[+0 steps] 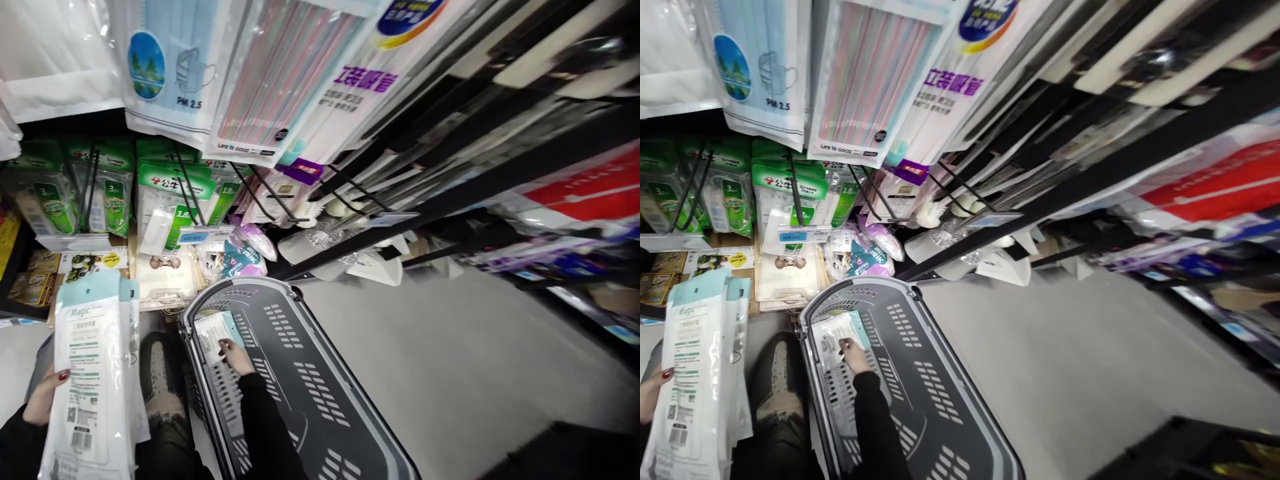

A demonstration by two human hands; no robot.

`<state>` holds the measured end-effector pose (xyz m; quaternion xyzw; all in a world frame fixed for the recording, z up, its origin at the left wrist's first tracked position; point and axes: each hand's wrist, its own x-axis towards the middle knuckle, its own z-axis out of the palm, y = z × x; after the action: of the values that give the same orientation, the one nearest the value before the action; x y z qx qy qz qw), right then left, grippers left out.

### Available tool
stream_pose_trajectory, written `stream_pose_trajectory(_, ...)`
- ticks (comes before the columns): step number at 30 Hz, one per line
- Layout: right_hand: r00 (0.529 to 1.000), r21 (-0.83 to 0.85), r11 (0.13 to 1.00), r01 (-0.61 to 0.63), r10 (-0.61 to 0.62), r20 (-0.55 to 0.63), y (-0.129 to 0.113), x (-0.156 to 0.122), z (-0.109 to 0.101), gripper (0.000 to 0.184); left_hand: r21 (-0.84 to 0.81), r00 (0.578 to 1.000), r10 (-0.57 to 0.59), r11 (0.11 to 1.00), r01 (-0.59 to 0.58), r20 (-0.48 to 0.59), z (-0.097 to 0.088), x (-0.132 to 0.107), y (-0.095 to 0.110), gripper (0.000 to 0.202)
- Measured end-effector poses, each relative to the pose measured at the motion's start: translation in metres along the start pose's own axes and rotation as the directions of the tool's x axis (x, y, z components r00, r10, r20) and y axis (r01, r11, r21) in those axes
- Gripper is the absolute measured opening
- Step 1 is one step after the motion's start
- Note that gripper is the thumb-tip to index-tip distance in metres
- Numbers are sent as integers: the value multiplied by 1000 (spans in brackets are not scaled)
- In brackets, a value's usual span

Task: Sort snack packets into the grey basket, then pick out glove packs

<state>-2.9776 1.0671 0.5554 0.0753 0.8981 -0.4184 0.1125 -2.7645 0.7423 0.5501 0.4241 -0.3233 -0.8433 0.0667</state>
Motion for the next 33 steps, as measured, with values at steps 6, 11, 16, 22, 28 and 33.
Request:
stream_pose_trajectory(6,892,183,934,306,-349,288,-87,-79,20,22,-24,966,10,1000,-4,257,9,3,-3,62)
stream_pose_trajectory(11,817,31,913,406,-379,435,-139,-125,62,38,-97,939,61,995,-30,338,11,-7,-11,52)
stream_pose_trajectory(16,742,117,930,350,-351,571,-133,-104,79,21,-145,937,89,989,-41,337,-2,-14,-9,45)
stream_pose_trajectory(22,763,305,896,323,-437,476,-116,-90,81,21,-133,967,111,988,-82,228,-6,-16,-5,47)
stream_pose_trajectory(28,913,502,831,241,-370,173,-124,-82,49,29,-170,984,121,981,-98,133,3,-25,0,56)
stream_pose_trajectory(33,909,627,774,89,-321,267,-117,-73,37,35,-217,993,109,969,-117,-48,-22,-21,11,37)
